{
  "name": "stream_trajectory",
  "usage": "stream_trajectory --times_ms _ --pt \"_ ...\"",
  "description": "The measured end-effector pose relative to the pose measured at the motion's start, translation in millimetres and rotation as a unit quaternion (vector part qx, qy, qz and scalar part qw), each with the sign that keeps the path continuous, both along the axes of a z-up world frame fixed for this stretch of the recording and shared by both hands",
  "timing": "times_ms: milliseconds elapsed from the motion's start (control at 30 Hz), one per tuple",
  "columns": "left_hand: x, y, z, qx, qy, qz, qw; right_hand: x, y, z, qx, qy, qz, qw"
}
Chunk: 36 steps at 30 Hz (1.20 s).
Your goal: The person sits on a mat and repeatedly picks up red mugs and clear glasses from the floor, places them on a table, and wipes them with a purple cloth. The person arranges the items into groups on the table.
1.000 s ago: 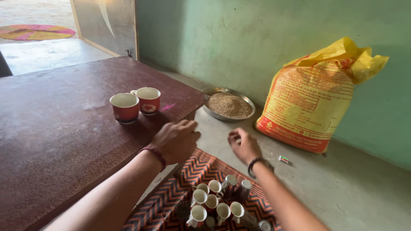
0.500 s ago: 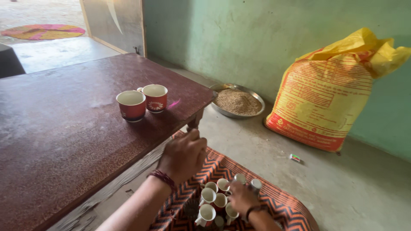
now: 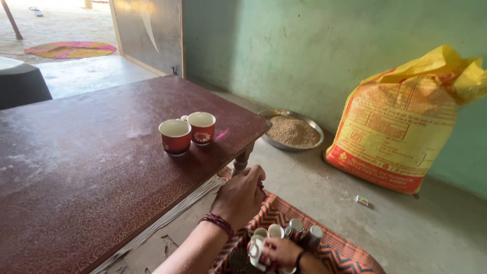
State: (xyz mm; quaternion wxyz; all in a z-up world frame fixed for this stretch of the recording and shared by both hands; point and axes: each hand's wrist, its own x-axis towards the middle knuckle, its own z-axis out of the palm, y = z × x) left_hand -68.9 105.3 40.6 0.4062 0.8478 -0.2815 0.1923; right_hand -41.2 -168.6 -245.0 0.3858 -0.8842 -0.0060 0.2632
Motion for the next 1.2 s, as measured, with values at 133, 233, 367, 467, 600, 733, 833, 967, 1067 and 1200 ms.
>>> stream_trajectory --times_ms 133,233,367,467,600,733,833,967,1067,1200 --pt "10.9 -13.3 -2.4 -0.078 -0.036 0.02 0.996 28.2 7.9 155.2 -0.013 -0.411 0.326 0.851" --pt "22.1 -18.1 3.5 -0.128 0.051 0.061 0.989 10.1 32.2 254.9 0.236 -0.119 0.051 0.963" --pt "34.4 -25.7 34.1 -0.286 0.247 -0.052 0.924 -28.0 65.2 336.5 0.432 -0.06 -0.02 0.9" --pt "24.8 -27.4 60.8 -0.242 0.229 -0.079 0.94 -50.3 74.8 362.6 0.46 -0.094 -0.073 0.88" --pt "-11.2 -38.6 85.1 -0.145 0.171 -0.06 0.973 -60.4 72.6 375.9 0.446 -0.105 -0.202 0.866" --pt "-50.3 -29.2 89.7 -0.066 0.003 -0.078 0.995 -73.8 70.2 371.0 0.498 -0.036 -0.24 0.832" --pt "-79.7 -7.9 86.8 0.074 -0.098 -0.104 0.987 -84.4 73.5 366.7 0.477 0.003 -0.215 0.852" --pt "-106.8 -3.1 80.0 -0.041 -0.235 -0.065 0.969 -80.5 87.5 362.5 0.518 -0.004 -0.185 0.835" --pt "-95.7 -29.0 75.9 -0.157 -0.012 0.061 0.986 -73.2 99.3 355.1 0.499 -0.158 -0.142 0.84" --pt "-74.9 -56.5 60.9 -0.372 0.325 0.043 0.868 -78.1 114.9 335.6 0.182 -0.515 -0.143 0.825"
